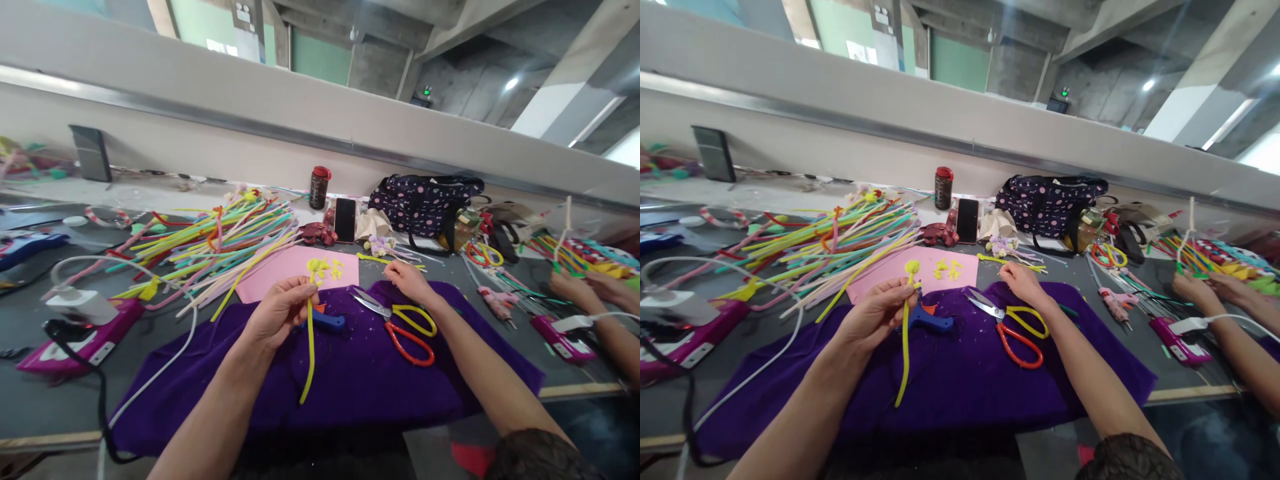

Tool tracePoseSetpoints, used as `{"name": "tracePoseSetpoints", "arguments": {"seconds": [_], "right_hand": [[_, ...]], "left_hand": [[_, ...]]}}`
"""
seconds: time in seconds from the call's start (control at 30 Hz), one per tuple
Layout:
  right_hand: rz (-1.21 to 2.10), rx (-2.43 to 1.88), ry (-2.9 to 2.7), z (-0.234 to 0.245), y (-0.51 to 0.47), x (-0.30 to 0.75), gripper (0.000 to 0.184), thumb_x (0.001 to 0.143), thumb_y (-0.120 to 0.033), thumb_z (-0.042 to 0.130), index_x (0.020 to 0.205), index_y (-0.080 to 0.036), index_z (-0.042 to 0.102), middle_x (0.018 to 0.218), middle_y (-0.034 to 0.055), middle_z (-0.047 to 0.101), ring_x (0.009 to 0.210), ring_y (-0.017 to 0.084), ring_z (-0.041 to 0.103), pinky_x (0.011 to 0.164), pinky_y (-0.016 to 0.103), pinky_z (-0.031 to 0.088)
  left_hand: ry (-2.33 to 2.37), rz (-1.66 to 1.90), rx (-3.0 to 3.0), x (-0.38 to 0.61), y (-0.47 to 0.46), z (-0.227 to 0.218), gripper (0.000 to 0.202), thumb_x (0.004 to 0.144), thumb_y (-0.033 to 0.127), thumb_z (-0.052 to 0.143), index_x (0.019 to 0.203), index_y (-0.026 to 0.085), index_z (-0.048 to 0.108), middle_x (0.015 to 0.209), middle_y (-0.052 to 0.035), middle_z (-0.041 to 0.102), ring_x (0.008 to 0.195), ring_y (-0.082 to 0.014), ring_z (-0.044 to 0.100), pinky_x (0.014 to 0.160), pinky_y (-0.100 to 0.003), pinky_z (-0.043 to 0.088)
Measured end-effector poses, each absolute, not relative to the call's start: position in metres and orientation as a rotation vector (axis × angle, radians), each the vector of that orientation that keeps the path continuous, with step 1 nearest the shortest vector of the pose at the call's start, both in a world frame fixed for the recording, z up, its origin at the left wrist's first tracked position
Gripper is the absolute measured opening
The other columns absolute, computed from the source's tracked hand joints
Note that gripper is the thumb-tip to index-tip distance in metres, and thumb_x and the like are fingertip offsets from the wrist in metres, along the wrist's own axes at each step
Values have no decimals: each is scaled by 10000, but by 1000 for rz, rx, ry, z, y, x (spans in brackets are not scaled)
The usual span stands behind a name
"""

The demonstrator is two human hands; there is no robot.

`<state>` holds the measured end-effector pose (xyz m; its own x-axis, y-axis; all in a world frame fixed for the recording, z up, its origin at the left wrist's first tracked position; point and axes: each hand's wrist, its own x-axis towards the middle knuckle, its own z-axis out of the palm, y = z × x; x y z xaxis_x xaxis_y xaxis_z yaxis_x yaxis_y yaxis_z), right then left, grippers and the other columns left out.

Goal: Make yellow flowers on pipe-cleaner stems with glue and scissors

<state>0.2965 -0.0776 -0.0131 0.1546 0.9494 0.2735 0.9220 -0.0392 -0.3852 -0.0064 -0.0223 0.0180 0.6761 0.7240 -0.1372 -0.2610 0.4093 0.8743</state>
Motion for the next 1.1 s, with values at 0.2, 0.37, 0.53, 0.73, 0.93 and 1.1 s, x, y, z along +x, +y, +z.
{"name": "tracePoseSetpoints", "arguments": {"seconds": [0.2,0.37,0.53,0.73,0.93,1.1], "right_hand": [[20,-1958,-1726,-2,-90,316,220,702,-139,495,861,-194,636,921,39,634,757,164,569,666,256,399],[6,-1970,-1648,2,-99,313,184,762,-233,465,807,-184,636,720,27,642,647,163,578,598,249,405],[130,-1937,-1664,5,-112,283,265,801,-328,430,676,-175,607,559,-17,594,483,116,532,497,208,373],[277,-1729,-1980,13,-118,214,197,822,-296,455,763,-195,613,713,-6,623,650,131,556,597,220,375],[108,-1724,-2303,7,-96,147,289,753,-390,556,957,-186,571,925,62,580,851,195,535,703,272,382],[41,-1888,-2349,-9,-80,127,294,680,-381,605,887,-175,578,885,65,564,750,202,544,619,282,375]], "left_hand": [[568,684,1002,-5,-24,18,161,675,241,635,653,122,529,542,26,549,339,-6,402,298,-106,253],[555,682,996,-6,-23,18,162,672,240,636,652,118,531,537,26,546,343,-7,399,294,-101,250],[521,735,934,-12,-19,18,150,658,224,635,646,124,525,524,33,546,333,-8,403,295,-104,267],[519,837,880,-20,-16,22,145,660,210,628,626,119,521,524,30,545,335,-5,391,298,-100,267],[500,859,868,-23,-16,21,151,656,216,634,619,109,535,514,32,530,330,-4,401,292,-99,264],[418,844,836,-24,-17,17,162,670,228,627,638,126,505,529,33,539,331,-11,402,302,-114,277]]}}
